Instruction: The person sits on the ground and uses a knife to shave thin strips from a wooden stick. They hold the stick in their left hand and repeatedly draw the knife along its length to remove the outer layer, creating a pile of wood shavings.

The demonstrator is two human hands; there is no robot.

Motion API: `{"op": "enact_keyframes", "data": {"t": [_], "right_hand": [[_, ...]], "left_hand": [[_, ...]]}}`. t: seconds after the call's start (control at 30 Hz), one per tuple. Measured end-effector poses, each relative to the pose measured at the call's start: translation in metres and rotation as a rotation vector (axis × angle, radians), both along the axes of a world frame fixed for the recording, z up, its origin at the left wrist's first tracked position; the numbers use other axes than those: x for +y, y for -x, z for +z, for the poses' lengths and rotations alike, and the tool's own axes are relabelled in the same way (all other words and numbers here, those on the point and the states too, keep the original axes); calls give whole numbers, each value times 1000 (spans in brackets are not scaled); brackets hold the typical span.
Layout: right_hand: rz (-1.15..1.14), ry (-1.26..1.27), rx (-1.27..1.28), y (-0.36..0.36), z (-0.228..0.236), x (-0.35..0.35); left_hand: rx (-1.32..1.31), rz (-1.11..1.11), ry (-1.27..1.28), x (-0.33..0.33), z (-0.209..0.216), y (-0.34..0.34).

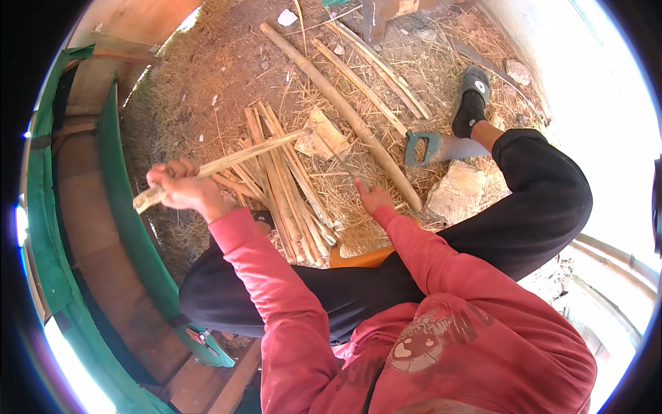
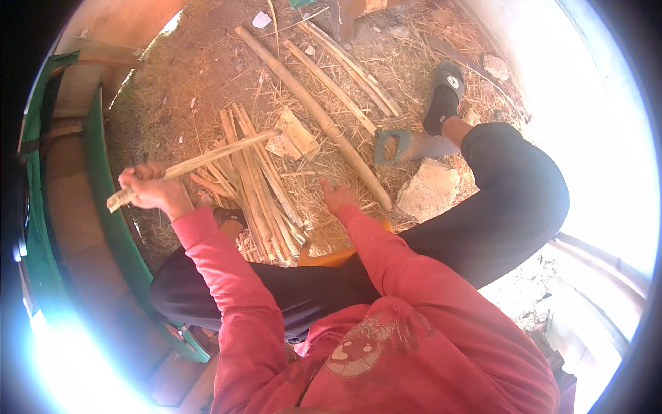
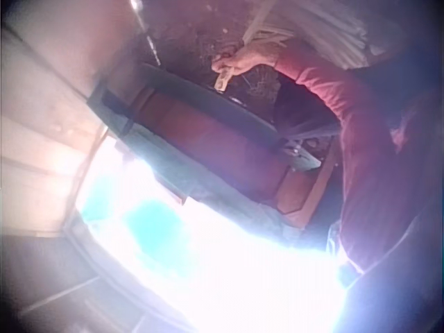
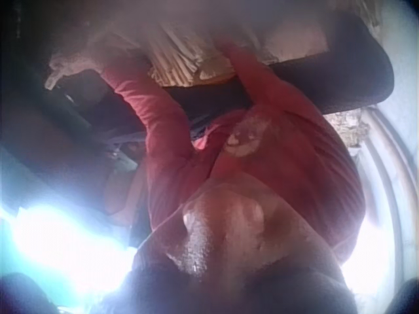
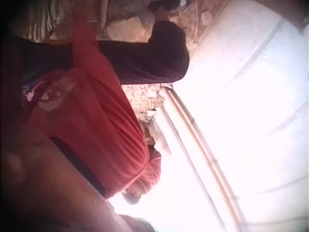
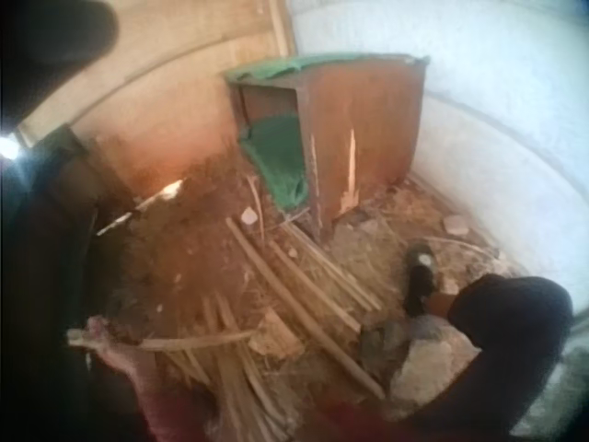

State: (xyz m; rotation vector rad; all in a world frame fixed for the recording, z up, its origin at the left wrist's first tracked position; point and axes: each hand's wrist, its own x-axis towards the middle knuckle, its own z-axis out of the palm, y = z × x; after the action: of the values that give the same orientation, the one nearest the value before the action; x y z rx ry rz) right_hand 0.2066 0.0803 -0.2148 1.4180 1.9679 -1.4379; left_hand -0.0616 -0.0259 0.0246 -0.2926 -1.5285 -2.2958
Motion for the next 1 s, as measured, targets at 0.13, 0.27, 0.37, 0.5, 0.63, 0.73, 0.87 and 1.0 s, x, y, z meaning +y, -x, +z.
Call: {"op": "enact_keyframes", "data": {"t": [0.13,0.27,0.37,0.5,0.63,0.73,0.87,1.0], "right_hand": [[-410,390,250,26,19,14],[-921,477,745,44,63,46],[-1022,438,894,49,82,63],[-1076,488,1015,44,108,79],[-993,308,1054,37,127,103],[-887,258,1223,31,163,115],[-904,217,1410,21,206,122],[-845,184,1494,5,223,132]], "left_hand": [[-172,-20,-225,-29,-9,-3],[-372,18,-405,-45,-80,-22],[-470,-159,-535,-76,-149,-52],[-811,-429,-646,-101,-247,-77],[-1701,-593,356,-36,-150,-100],[-1444,-698,1027,-28,-98,-88],[-1299,-747,1426,6,-12,-59],[-681,-847,1740,57,48,-71]]}}
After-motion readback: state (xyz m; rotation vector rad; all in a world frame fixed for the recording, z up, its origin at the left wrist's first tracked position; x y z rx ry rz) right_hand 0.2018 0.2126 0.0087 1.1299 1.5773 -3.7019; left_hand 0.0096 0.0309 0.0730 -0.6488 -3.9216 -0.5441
